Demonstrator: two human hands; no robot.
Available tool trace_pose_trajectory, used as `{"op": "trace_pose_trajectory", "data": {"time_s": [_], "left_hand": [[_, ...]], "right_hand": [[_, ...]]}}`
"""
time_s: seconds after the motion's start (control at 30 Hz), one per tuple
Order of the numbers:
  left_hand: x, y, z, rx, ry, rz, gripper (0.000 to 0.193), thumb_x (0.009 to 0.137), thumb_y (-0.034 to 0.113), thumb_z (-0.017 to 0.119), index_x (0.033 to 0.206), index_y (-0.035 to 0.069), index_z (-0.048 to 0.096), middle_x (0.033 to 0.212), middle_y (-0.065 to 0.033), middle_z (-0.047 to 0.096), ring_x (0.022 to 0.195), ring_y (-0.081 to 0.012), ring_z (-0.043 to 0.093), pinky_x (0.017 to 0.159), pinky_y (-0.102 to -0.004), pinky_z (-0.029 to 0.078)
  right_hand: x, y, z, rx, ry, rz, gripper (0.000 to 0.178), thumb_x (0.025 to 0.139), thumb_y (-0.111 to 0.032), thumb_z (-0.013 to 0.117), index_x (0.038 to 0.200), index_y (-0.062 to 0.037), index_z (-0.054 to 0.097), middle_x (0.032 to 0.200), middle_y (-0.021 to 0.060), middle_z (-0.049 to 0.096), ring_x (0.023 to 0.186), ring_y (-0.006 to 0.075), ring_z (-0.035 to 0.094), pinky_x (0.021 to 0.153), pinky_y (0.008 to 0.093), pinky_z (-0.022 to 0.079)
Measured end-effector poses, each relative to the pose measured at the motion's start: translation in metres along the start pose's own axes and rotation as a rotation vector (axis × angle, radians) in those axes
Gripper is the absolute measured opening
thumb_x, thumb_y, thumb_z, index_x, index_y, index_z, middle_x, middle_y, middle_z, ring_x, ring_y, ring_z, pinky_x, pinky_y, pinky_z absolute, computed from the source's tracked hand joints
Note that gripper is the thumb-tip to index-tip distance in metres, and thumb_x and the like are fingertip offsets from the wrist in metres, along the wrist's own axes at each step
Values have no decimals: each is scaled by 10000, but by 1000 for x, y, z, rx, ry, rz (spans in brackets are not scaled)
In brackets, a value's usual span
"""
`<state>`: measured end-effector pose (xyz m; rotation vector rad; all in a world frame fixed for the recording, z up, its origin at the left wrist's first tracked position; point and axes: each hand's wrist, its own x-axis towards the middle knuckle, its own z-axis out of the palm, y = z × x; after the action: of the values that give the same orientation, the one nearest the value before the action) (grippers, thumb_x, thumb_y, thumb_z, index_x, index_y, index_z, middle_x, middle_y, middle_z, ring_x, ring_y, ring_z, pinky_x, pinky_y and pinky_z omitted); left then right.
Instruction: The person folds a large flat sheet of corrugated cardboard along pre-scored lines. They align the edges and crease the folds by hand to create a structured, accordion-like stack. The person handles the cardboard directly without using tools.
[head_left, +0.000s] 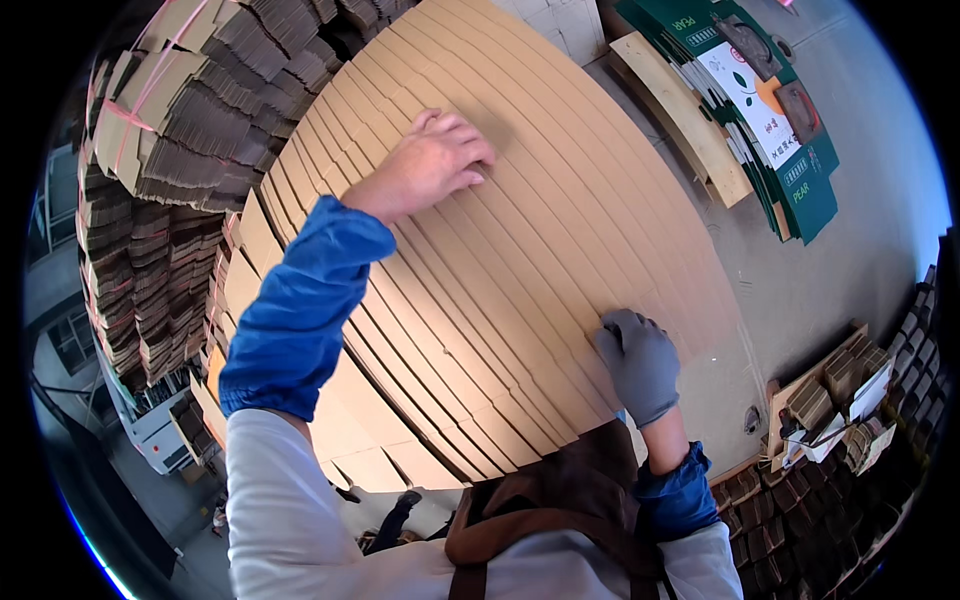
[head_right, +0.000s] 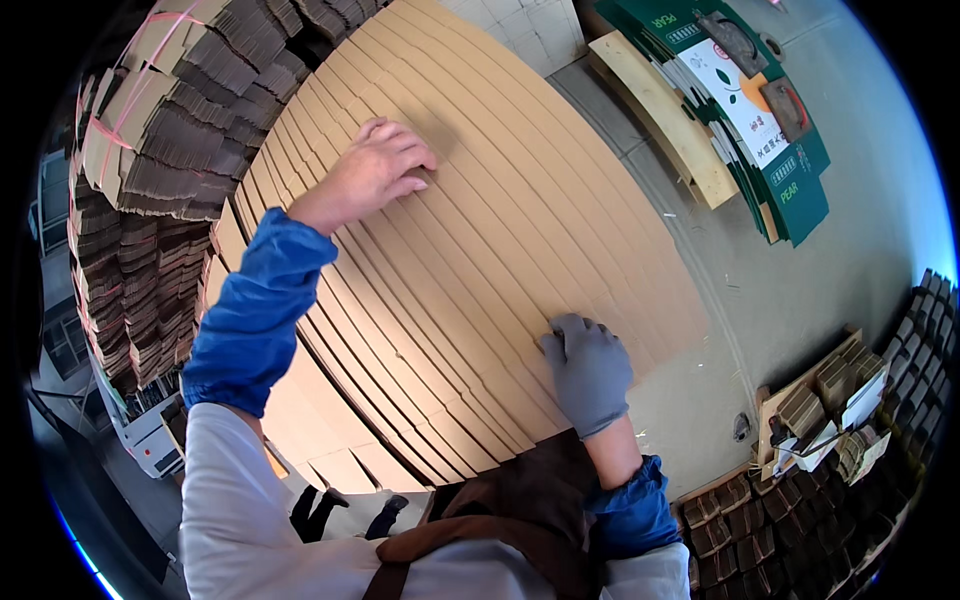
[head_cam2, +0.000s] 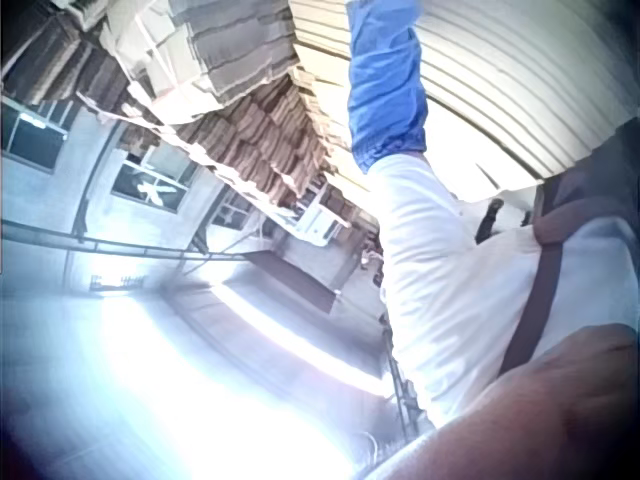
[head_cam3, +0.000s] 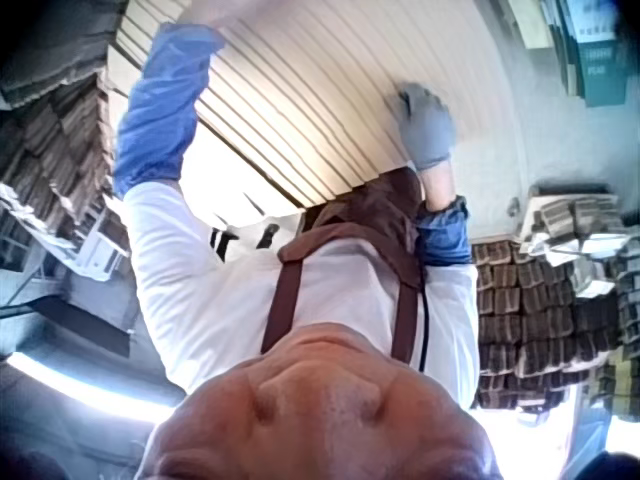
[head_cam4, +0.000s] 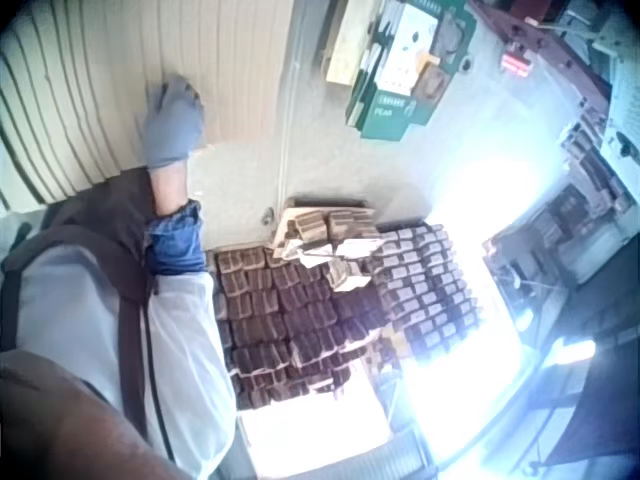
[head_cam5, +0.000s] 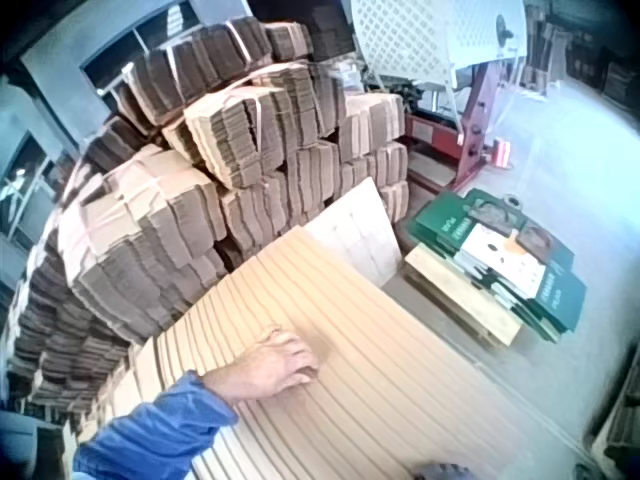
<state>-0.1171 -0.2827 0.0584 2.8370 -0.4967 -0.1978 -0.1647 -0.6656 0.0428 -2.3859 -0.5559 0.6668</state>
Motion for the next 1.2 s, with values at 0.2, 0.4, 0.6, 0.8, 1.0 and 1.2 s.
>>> {"op": "trace_pose_trajectory", "data": {"time_s": [0.2, 0.4, 0.6, 0.8, 1.0, 1.2], "left_hand": [[42, -15, -20, -79, -432, 45, 188, 851, 213, 763, 972, 126, 648, 1001, -14, 640, 1093, -244, 548, 1082, -405, 353], [58, -26, -27, -144, -588, 64, 163, 853, 232, 760, 855, 118, 644, 916, -1, 596, 1046, -225, 530, 1031, -391, 361], [67, -29, -27, -173, -652, 70, 174, 839, 244, 766, 818, 122, 644, 870, 5, 583, 1021, -218, 527, 1022, -394, 342], [71, -33, -24, -202, -678, 62, 187, 830, 245, 764, 767, 126, 633, 822, 13, 548, 1002, -205, 509, 1023, -415, 308], [70, -34, -23, -181, -670, 55, 203, 828, 260, 763, 760, 127, 625, 819, 17, 543, 994, -202, 503, 985, -404, 308], [68, -37, -20, -180, -640, 67, 209, 826, 261, 761, 756, 127, 618, 819, 17, 545, 991, -201, 505, 975, -407, 315]], "right_hand": [[10, -9, -13, 41, -64, 22, 196, 905, -269, 684, 982, -89, 691, 916, 140, 699, 864, 373, 675, 773, 466, 540], [24, -10, -6, 60, -27, -35, 167, 885, -270, 698, 912, -105, 708, 928, 138, 680, 869, 367, 652, 754, 466, 529], [34, -7, 4, -92, 51, -161, 144, 858, -262, 720, 858, -119, 704, 882, 128, 616, 831, 357, 608, 707, 477, 484], [38, 1, 9, -36, 43, -165, 136, 842, -240, 733, 838, -110, 691, 884, 136, 600, 830, 366, 595, 694, 491, 462], [38, 1, 11, -4, 59, -174, 119, 837, -214, 732, 834, -104, 686, 882, 135, 592, 840, 375, 588, 691, 499, 450], [38, 2, 13, 4, 73, -172, 119, 842, -212, 730, 833, -102, 687, 891, 136, 594, 857, 375, 588, 700, 498, 458]]}}
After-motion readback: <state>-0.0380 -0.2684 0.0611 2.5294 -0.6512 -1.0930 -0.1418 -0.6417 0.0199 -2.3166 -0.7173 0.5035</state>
